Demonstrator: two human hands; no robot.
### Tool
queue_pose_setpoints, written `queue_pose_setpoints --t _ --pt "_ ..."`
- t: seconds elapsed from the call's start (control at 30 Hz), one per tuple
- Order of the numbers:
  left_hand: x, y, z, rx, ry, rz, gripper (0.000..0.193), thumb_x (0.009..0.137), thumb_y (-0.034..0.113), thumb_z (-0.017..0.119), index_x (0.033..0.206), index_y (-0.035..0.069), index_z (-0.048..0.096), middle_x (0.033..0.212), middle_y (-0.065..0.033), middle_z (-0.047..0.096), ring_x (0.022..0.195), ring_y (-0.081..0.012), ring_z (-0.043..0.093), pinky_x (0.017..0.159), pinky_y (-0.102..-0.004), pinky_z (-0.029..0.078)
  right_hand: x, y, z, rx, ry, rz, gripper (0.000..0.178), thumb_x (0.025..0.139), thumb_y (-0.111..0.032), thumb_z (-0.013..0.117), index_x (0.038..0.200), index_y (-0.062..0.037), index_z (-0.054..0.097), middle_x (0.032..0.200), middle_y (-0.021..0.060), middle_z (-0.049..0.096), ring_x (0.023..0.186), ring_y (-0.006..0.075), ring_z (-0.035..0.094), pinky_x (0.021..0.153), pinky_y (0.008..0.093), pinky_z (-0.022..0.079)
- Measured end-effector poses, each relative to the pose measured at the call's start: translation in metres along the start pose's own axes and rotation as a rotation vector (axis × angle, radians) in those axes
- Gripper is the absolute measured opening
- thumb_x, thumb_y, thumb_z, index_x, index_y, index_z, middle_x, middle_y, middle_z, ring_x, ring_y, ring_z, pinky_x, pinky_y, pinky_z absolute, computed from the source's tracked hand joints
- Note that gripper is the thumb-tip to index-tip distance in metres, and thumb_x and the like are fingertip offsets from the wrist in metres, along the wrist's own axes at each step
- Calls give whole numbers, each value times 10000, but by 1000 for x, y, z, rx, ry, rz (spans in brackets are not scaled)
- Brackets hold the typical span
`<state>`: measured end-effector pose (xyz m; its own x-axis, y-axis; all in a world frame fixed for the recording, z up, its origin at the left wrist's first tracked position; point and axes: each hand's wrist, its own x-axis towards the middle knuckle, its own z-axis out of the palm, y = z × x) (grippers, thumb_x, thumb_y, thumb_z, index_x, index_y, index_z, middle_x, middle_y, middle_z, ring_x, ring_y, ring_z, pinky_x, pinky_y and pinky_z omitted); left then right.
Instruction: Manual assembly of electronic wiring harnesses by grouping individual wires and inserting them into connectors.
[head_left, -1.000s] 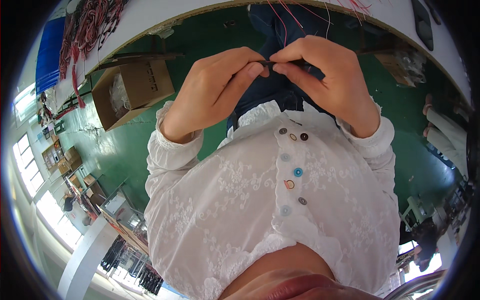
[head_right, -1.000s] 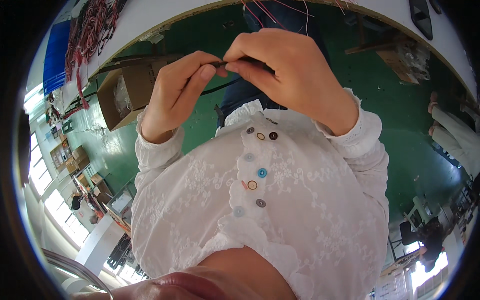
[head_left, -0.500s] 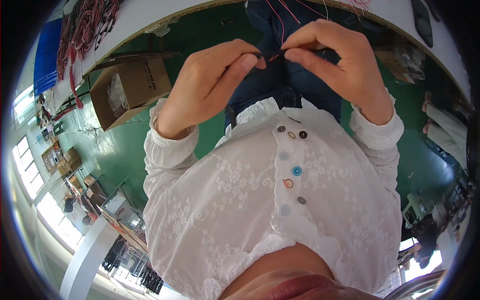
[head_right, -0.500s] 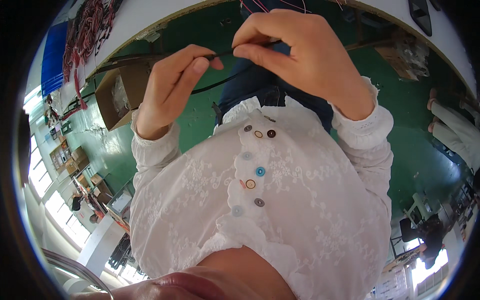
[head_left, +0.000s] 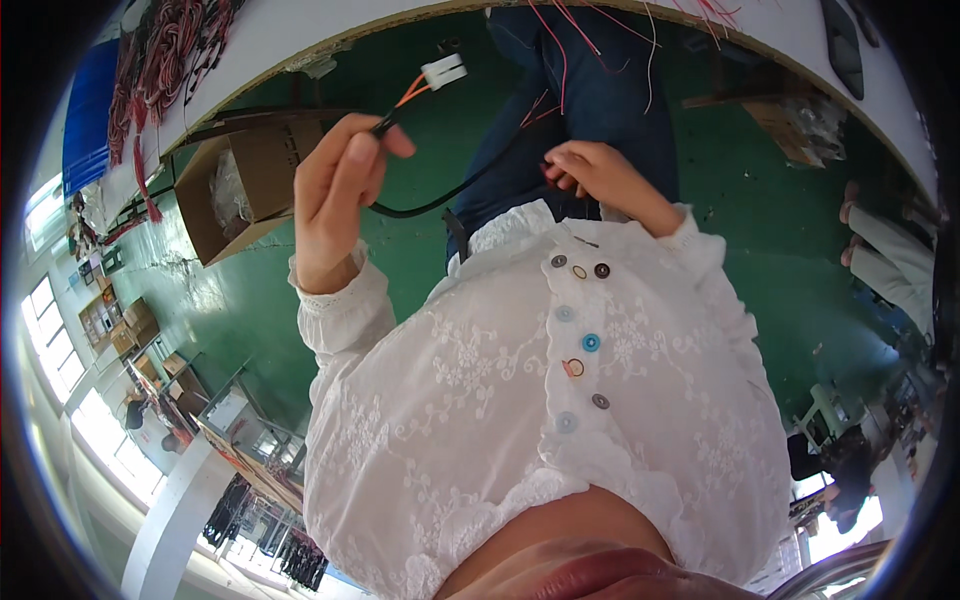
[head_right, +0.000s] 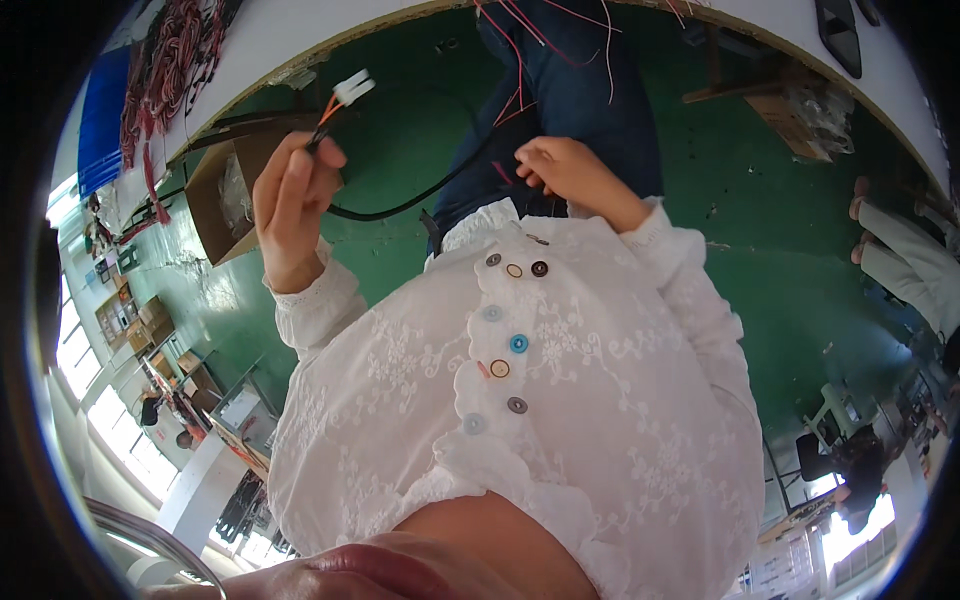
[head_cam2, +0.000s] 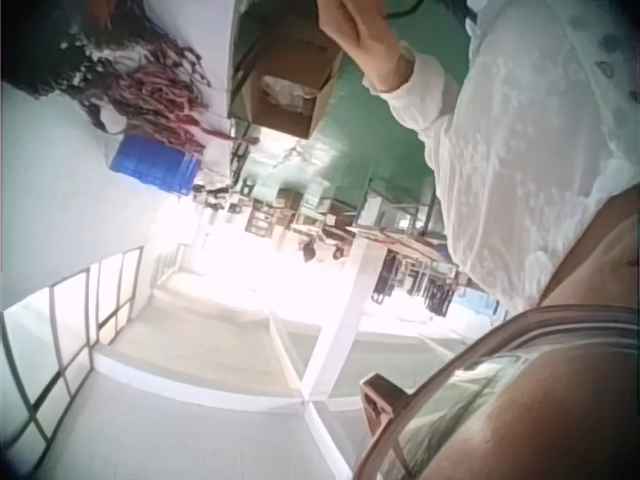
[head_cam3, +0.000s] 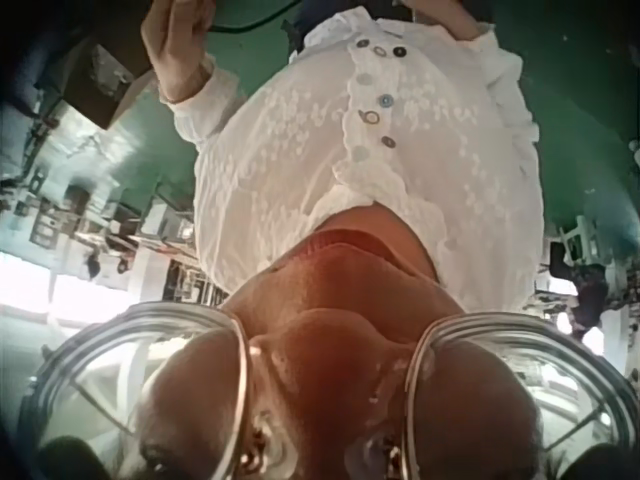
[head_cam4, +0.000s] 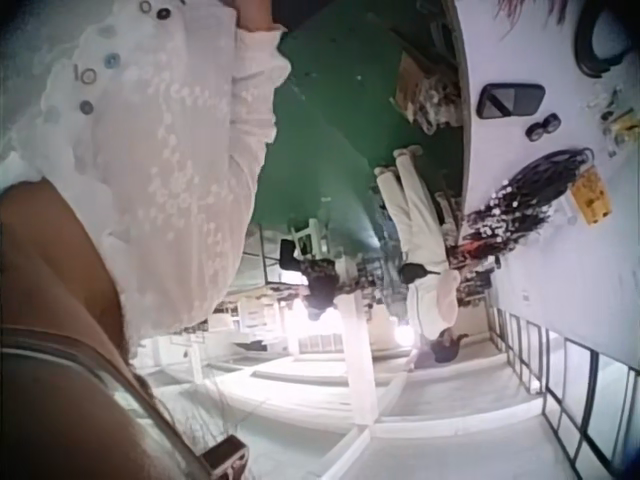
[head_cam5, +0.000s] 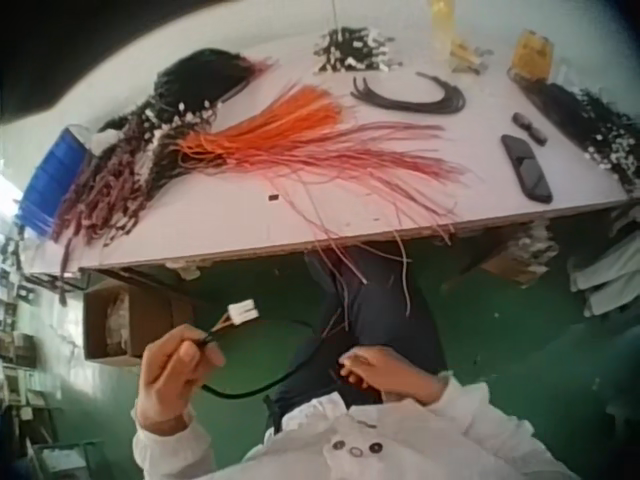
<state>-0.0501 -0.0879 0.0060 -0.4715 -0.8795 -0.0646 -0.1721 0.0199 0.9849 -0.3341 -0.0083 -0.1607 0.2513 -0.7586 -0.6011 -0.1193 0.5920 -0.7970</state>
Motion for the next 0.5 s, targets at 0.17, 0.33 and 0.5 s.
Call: queue_pose_setpoints --t 0.17,0.33,0.5 --pt "-36 -1 -17 -304 246 14 293 1046 207 471 985 -56 586 659 48 394 558 -34 306 501 -229 207 78 30 28 496 77 161 397 983 -420 649 1179 -76 669 1108 59 691 828 143 676 712 271 587" --pt "-78 -17 -50 -668 41 331 293 1056 260 484 920 4 529 688 13 392 537 -79 286 484 -220 217 92 -12 59 446 -96 94 391 987 -429 654 1206 -105 662 1121 33 671 962 116 651 833 293 560" --pt "-108 -44 -81 -852 343 286 324 1065 267 512 1210 -20 546 818 -54 507 682 -124 454 558 -255 381 65 -44 74 482 -163 -204 286 1042 -283 593 1198 -57 672 1061 49 707 961 112 661 832 296 548"
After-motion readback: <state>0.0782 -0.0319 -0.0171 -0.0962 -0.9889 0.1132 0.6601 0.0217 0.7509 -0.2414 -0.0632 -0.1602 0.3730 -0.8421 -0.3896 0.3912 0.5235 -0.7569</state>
